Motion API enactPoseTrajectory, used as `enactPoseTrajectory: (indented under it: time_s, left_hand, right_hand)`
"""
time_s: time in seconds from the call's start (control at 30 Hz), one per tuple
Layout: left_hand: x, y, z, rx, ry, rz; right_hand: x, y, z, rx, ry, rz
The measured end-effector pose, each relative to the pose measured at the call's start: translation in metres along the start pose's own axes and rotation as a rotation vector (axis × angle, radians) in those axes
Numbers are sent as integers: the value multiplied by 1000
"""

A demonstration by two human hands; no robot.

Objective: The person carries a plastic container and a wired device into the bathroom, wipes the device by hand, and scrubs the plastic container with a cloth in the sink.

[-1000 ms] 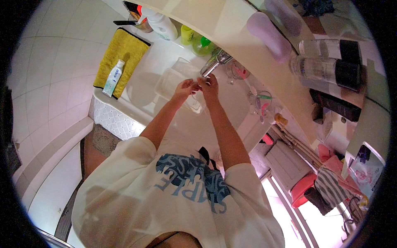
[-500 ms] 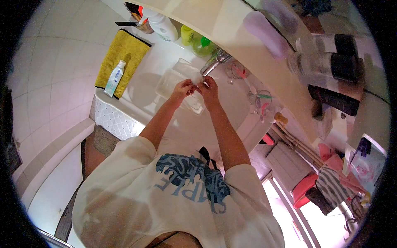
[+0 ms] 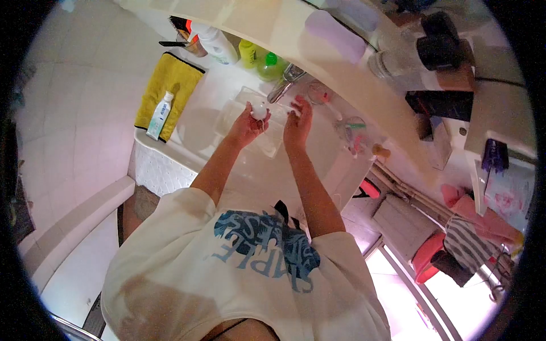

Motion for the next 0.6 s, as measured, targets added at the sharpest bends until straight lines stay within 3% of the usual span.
enactPoseTrajectory:
  time_s: [0.07,0.13,0.23,0.6]
  left_hand:
    - [3,-5,-8,-23,161,-20]
    - [10,-14,-20,-36,229,22]
    - [34,-21,-44,-30,302,125]
    - [112,-24,-131,166,487,294]
  right_hand:
    - [-8,44,5,-70,-138,-94]
    - [-13,78,15,-555,-50,-685]
    - [-11,76,29,-609,86,-811]
    - [-4,60,13,-595,90,-942]
Point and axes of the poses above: each hand's wrist, its own z-axis towards the middle knuckle, its own x-axis out of the palm, y = z × x, the point moved 1 cm from there along z, towards the middle knuckle, and after that the axes turned 1 degree about -y, right-handed, at the moved point
